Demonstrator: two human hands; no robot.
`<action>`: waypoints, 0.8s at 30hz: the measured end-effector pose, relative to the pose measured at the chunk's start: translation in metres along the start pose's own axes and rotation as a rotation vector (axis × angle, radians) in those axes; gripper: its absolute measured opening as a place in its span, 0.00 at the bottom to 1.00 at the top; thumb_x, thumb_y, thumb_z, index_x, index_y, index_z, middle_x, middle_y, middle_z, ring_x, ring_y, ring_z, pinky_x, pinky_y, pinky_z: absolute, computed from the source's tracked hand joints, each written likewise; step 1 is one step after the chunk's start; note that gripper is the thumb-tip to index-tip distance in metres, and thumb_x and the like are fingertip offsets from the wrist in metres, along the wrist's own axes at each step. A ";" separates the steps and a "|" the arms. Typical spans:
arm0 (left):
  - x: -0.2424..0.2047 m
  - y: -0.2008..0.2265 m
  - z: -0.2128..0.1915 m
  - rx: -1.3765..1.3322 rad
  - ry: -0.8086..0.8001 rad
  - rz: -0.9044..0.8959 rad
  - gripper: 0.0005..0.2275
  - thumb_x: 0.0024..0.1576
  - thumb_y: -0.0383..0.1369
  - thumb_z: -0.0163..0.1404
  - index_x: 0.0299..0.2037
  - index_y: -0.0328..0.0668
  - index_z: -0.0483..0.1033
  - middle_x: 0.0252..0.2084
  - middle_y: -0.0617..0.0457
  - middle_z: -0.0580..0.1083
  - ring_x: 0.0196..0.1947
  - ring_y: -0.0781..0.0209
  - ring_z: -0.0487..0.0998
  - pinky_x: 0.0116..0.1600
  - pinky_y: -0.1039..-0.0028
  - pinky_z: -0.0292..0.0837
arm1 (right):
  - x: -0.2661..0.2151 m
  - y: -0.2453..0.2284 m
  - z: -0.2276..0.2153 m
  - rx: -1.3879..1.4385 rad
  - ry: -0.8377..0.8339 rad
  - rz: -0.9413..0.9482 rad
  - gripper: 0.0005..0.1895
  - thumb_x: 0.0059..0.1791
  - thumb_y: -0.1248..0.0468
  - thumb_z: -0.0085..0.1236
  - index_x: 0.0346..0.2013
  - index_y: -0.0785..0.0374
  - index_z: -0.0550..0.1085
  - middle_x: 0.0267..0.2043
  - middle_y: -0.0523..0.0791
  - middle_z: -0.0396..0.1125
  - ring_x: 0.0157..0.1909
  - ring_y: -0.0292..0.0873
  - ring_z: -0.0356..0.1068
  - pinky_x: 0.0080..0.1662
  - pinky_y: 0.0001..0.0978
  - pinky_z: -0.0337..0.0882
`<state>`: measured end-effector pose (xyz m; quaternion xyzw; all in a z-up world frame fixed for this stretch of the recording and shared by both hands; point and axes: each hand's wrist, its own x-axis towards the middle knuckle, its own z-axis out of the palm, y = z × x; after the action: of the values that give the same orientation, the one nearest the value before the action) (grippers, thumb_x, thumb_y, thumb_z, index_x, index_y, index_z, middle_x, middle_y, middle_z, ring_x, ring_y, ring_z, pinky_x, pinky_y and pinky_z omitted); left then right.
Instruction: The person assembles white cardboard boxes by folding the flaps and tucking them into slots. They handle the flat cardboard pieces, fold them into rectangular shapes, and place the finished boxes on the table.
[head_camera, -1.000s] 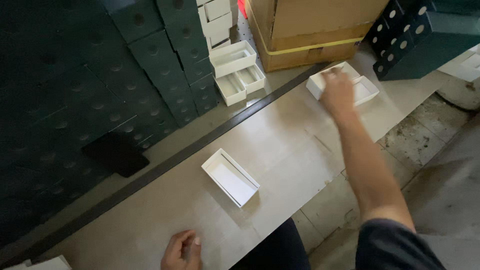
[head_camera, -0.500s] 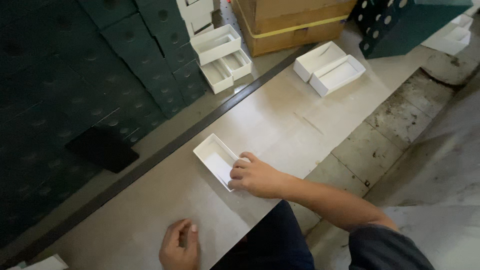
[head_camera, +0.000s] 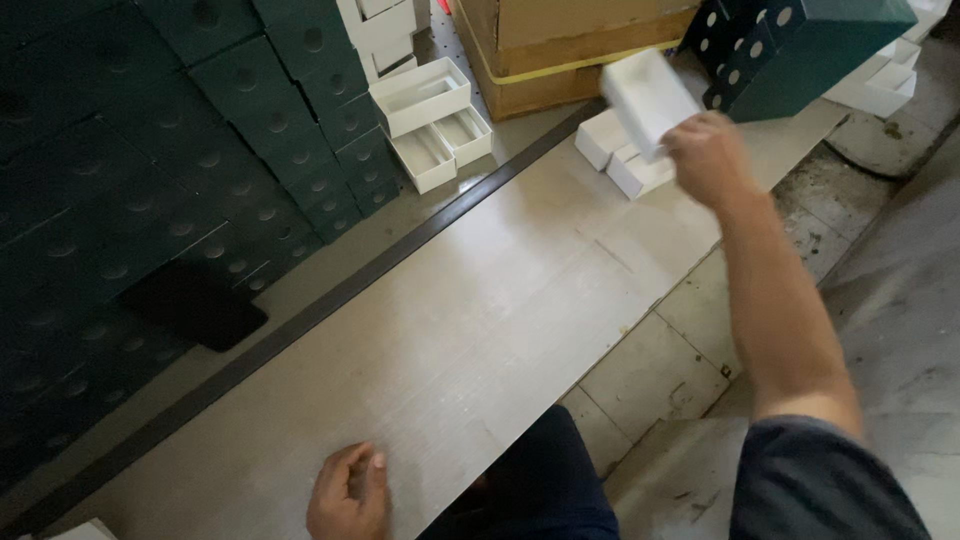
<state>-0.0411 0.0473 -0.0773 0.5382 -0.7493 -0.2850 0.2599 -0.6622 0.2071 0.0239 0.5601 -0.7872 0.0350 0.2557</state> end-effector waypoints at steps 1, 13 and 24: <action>-0.001 -0.004 0.002 -0.038 0.014 0.016 0.16 0.56 0.48 0.55 0.41 0.45 0.86 0.41 0.57 0.83 0.38 0.64 0.82 0.41 0.73 0.76 | 0.000 0.020 0.000 -0.061 -0.010 0.057 0.08 0.55 0.72 0.58 0.39 0.59 0.84 0.39 0.44 0.78 0.44 0.45 0.77 0.56 0.42 0.70; 0.005 -0.007 0.001 0.064 -0.101 -0.077 0.21 0.55 0.54 0.50 0.42 0.49 0.85 0.39 0.57 0.82 0.37 0.65 0.81 0.39 0.72 0.75 | -0.025 0.096 0.062 0.116 -0.294 0.193 0.14 0.49 0.72 0.62 0.51 0.65 0.80 0.57 0.52 0.73 0.68 0.56 0.64 0.69 0.47 0.55; 0.006 0.001 -0.002 0.045 -0.060 -0.013 0.17 0.56 0.50 0.52 0.40 0.46 0.84 0.38 0.57 0.81 0.35 0.63 0.80 0.41 0.71 0.75 | -0.035 0.062 0.056 -0.051 -0.047 0.257 0.29 0.42 0.74 0.58 0.59 0.61 0.78 0.67 0.56 0.66 0.72 0.62 0.56 0.68 0.55 0.49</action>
<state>-0.0422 0.0411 -0.0747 0.5401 -0.7594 -0.2860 0.2233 -0.7301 0.2416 -0.0253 0.4485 -0.8589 0.0341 0.2447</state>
